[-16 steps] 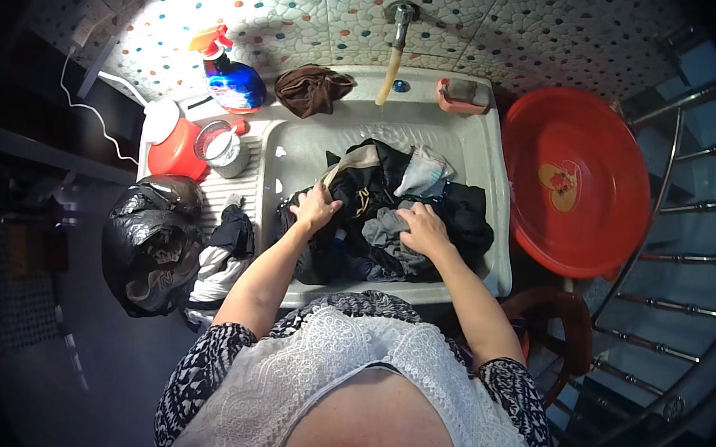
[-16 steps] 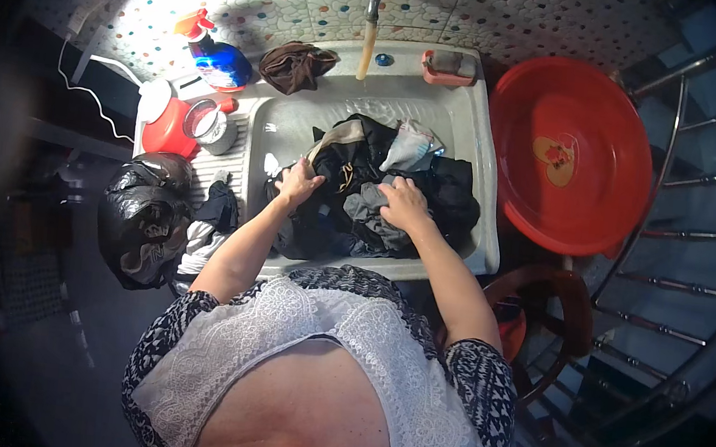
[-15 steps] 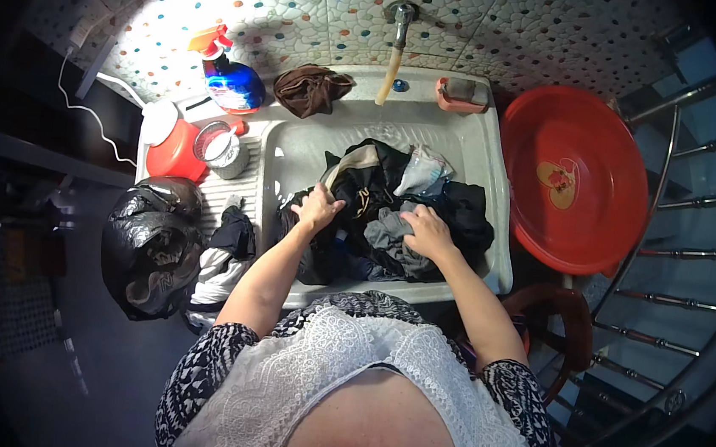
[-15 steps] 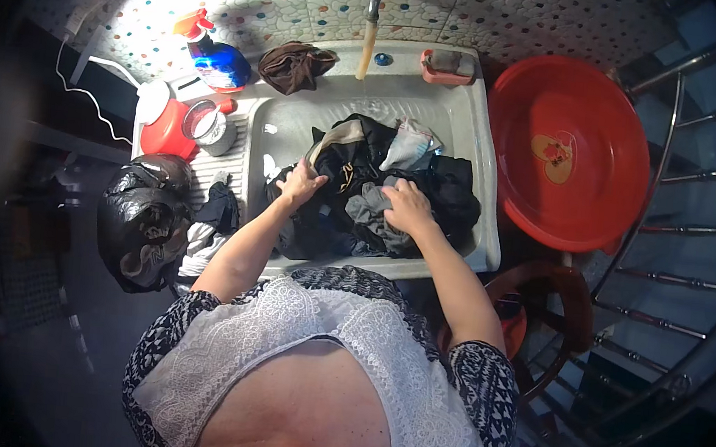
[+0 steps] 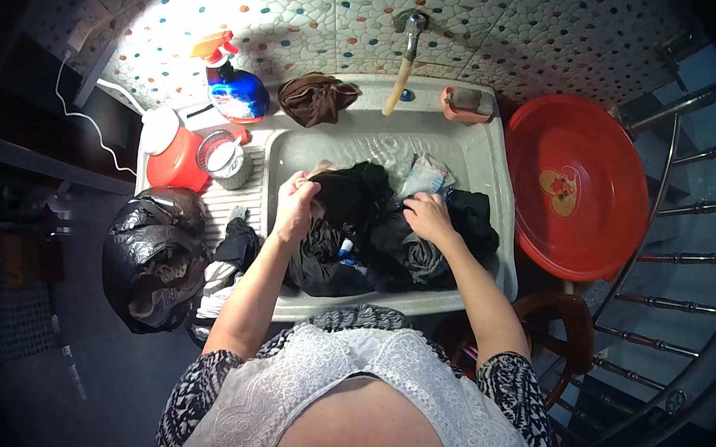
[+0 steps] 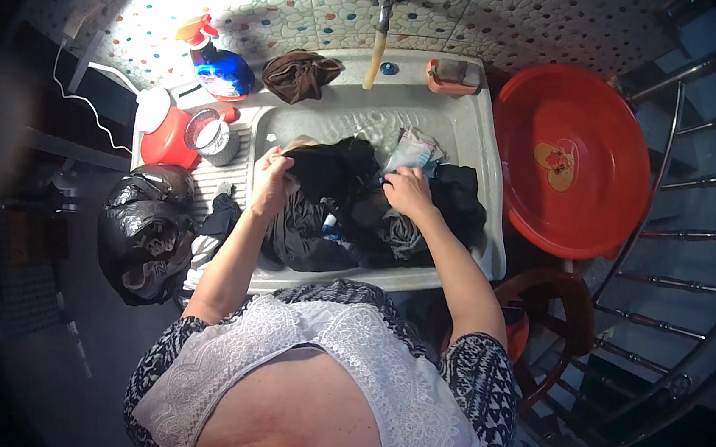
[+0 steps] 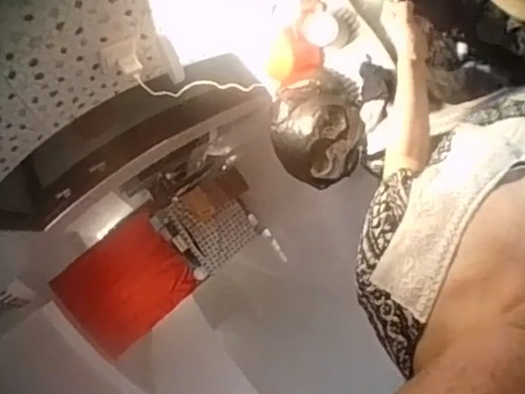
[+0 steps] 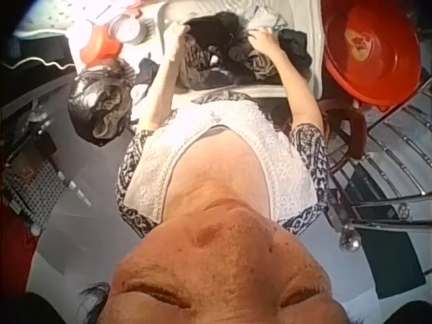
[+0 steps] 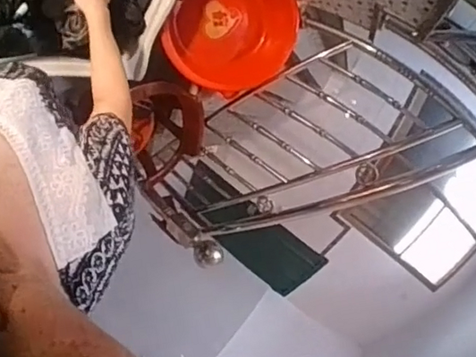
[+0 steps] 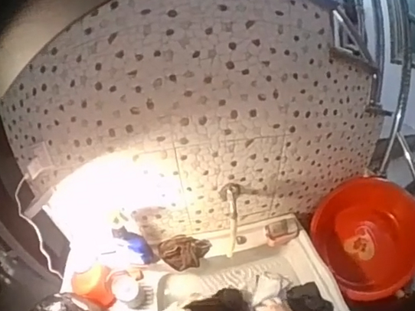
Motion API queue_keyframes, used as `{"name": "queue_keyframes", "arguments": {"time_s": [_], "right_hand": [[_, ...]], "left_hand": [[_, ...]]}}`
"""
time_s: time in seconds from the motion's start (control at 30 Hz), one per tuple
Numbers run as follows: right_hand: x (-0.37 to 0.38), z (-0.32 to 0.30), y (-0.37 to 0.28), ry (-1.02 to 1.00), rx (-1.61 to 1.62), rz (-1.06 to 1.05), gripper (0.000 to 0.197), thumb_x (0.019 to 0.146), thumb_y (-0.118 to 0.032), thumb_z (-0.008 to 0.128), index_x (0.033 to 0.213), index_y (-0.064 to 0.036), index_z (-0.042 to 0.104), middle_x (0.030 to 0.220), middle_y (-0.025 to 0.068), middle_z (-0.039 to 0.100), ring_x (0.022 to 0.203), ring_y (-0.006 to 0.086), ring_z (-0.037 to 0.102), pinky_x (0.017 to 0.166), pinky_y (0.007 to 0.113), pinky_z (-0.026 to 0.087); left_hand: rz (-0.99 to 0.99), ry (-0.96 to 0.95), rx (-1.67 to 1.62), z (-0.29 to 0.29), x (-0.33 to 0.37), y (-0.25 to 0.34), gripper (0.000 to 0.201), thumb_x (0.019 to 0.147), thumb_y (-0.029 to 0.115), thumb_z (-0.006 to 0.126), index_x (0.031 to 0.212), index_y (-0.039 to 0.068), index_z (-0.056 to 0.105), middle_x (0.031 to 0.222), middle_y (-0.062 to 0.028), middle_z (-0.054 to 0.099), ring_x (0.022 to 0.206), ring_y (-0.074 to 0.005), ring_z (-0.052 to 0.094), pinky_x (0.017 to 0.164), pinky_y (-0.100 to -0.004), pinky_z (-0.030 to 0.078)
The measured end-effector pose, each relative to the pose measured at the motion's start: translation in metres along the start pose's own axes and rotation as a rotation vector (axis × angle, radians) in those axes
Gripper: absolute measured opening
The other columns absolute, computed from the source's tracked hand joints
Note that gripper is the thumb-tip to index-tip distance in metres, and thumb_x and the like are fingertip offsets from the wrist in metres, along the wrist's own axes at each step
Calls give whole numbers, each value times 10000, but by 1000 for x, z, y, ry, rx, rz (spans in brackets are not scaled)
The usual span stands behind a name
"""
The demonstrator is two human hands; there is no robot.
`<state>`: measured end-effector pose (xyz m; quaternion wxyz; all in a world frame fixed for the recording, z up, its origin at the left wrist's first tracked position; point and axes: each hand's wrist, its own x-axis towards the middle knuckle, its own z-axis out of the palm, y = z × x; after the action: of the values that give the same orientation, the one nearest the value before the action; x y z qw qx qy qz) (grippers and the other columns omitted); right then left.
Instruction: Hand washing various items of clothing in a sink with running water.
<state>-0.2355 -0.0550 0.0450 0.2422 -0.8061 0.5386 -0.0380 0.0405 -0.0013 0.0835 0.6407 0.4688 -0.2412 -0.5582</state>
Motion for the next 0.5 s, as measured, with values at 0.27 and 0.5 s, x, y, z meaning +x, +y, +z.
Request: {"name": "queue_keyframes", "arguments": {"time_s": [0.27,0.5], "right_hand": [[49,42,-58,-340,-130,-113,571,776,-400,623,1207,-53,484,1164,170,532,1097,329,507,921,439,400],[42,13,-72,-28,1240,-124,314,835,-140,490,1117,-12,542,906,49,587,806,121,560,683,263,460]], "left_hand": [[95,-173,-230,77,-42,121,201,791,7,478,989,7,518,890,-111,621,720,-181,635,607,-284,551],[267,-1,-260,72,-40,123,182,808,18,520,988,17,545,919,-87,623,787,-169,628,670,-293,542]]}}
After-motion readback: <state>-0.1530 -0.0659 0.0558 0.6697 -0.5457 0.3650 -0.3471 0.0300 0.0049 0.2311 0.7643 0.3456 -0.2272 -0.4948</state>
